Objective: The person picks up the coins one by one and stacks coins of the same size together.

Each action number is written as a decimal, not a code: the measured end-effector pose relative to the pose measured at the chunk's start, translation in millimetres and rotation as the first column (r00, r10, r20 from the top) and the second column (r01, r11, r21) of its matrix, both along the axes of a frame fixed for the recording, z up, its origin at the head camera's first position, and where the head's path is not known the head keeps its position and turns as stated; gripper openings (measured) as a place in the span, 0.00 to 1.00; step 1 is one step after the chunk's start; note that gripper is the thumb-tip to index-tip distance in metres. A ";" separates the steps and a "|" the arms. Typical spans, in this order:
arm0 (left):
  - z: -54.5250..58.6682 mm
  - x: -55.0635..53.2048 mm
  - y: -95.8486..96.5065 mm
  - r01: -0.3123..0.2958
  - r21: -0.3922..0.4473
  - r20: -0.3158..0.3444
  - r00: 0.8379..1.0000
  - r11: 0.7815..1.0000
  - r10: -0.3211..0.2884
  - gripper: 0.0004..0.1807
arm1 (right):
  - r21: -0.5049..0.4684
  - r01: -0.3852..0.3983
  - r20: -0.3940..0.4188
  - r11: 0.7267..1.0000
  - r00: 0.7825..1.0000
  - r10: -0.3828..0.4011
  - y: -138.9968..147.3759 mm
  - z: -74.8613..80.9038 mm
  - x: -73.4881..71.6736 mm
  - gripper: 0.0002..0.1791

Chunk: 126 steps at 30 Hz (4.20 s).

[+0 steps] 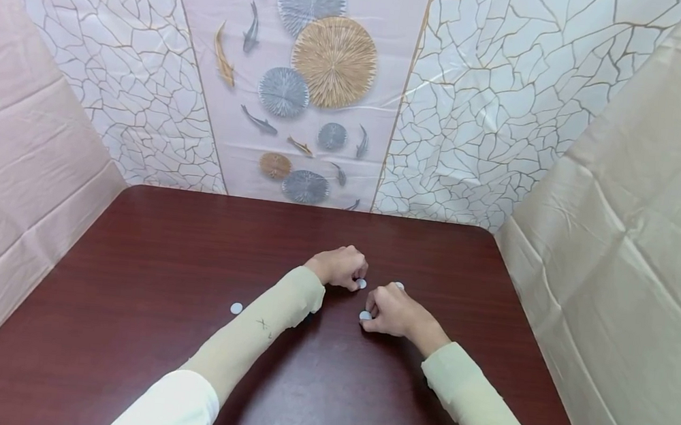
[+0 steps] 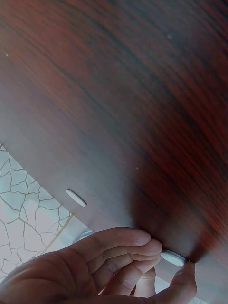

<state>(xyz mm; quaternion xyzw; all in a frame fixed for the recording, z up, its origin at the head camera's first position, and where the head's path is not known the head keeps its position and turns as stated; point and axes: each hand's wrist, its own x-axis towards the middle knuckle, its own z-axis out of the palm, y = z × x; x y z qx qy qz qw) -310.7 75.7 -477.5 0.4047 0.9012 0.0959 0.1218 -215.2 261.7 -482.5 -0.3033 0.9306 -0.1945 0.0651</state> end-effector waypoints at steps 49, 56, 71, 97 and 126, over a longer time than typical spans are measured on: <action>-13.5 -5.1 17.7 0.047 -0.062 -0.098 0.994 0.997 -0.053 0.12 | -0.027 -0.008 0.035 1.000 0.999 0.009 0.9 -2.9 1.0 0.09; -10.0 -5.4 16.7 0.060 -0.058 -0.104 0.992 0.997 -0.066 0.12 | -0.026 0.000 0.047 1.000 0.999 0.001 2.7 -1.2 -0.9 0.08; 7.2 -2.6 -14.2 0.084 -0.006 -0.013 0.996 0.996 -0.084 0.10 | 0.010 0.037 0.093 0.999 0.995 -0.038 2.3 0.8 -3.7 0.09; 40.6 35.4 -89.9 0.040 0.065 -0.016 0.999 0.997 -0.039 0.10 | 0.013 0.093 0.145 0.996 0.985 -0.094 2.3 1.7 -6.7 0.10; -17.7 72.8 -114.3 -0.092 0.112 -0.011 0.996 0.989 0.094 0.09 | -0.018 0.064 0.084 0.998 0.995 -0.062 2.3 -3.2 -0.9 0.11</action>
